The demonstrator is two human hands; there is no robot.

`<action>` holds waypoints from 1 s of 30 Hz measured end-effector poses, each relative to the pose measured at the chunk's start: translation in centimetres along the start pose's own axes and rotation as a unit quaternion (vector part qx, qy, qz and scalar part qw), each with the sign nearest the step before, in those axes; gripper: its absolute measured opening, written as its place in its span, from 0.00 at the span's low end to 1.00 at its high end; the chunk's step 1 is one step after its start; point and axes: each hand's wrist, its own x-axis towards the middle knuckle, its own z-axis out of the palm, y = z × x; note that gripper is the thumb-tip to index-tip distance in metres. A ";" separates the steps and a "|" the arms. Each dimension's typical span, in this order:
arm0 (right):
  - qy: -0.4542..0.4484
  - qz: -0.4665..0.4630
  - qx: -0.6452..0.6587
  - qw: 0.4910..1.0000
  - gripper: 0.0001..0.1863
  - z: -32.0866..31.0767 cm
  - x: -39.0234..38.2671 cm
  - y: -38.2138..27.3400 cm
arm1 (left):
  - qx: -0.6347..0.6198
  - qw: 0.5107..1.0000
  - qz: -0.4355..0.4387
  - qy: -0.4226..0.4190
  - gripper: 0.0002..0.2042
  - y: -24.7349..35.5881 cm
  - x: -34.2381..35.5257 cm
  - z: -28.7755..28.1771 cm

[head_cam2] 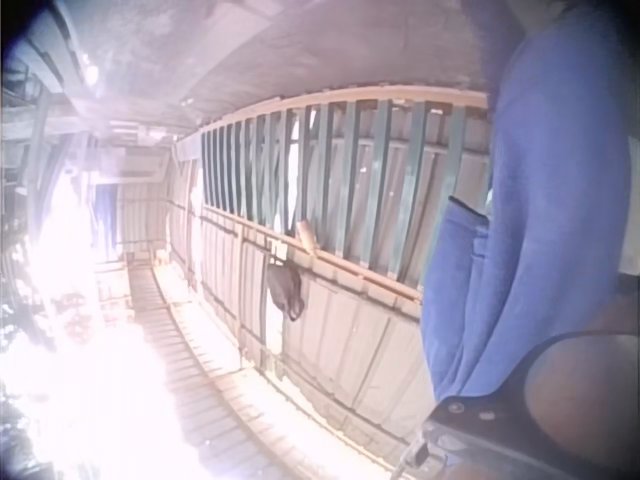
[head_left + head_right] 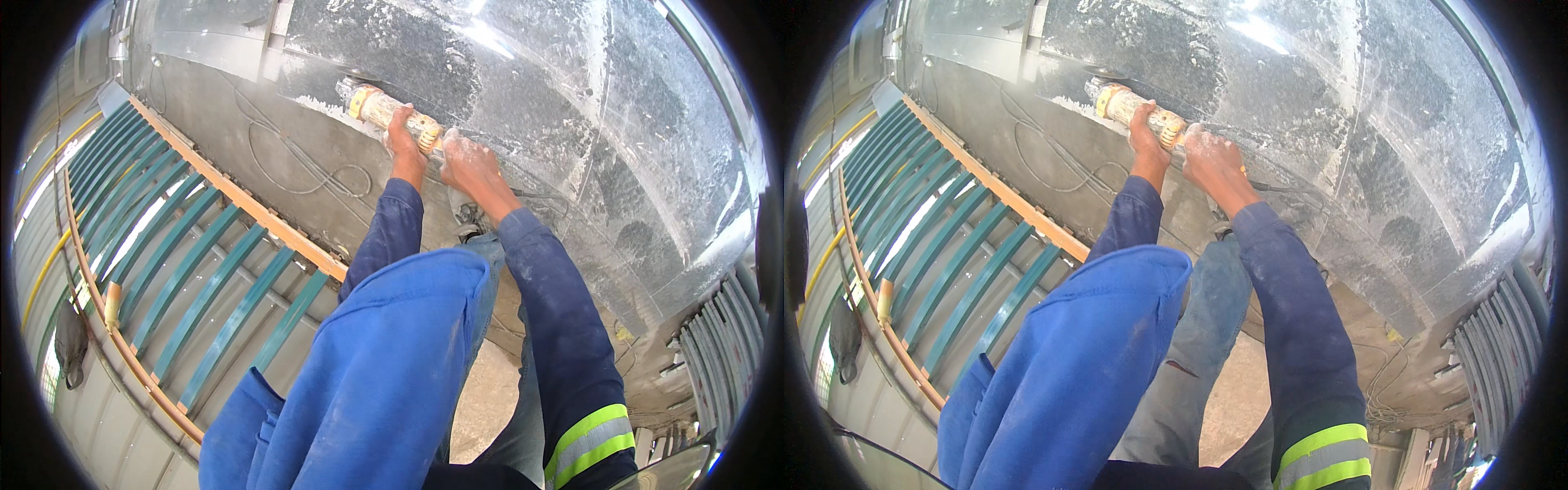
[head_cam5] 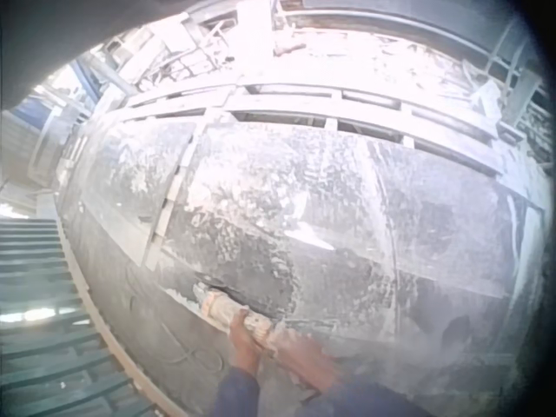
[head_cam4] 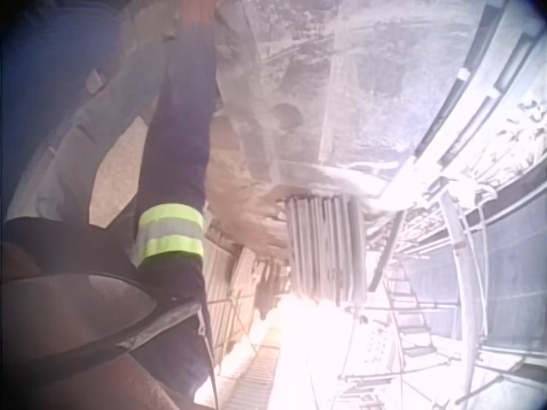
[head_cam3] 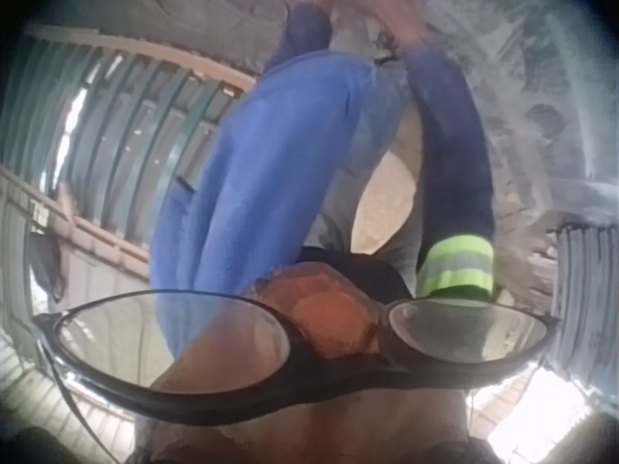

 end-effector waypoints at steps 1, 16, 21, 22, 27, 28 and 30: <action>0.006 -0.008 0.004 1.000 0.16 0.0 0.0 0.0 | 0.003 1.000 -0.002 0.002 0.10 0.0 -0.1 0.0; -0.039 0.030 -0.007 0.999 0.17 -1.3 -2.3 0.1 | -0.004 1.000 0.015 -0.004 0.08 -1.2 -2.6 0.3; -0.036 0.022 -0.003 0.999 0.18 -0.8 -0.4 -0.5 | 0.004 1.000 0.025 0.013 0.09 -0.2 -0.7 0.0; -0.032 0.021 -0.004 0.999 0.19 -0.7 -0.4 -0.4 | 0.003 0.999 0.031 0.013 0.09 -0.2 -0.7 0.2; -0.031 0.018 -0.012 0.999 0.20 -1.2 -2.3 -0.1 | 0.003 1.000 -0.005 0.020 0.09 -1.1 -2.0 -0.2; -0.028 0.018 -0.013 0.999 0.20 -1.6 -3.0 -0.4 | -0.002 1.000 -0.002 0.016 0.10 -1.6 -2.1 -0.8; -0.029 0.030 -0.018 0.999 0.20 -1.8 -4.2 0.2 | 0.005 1.000 -0.006 0.025 0.11 -2.7 -3.3 -0.6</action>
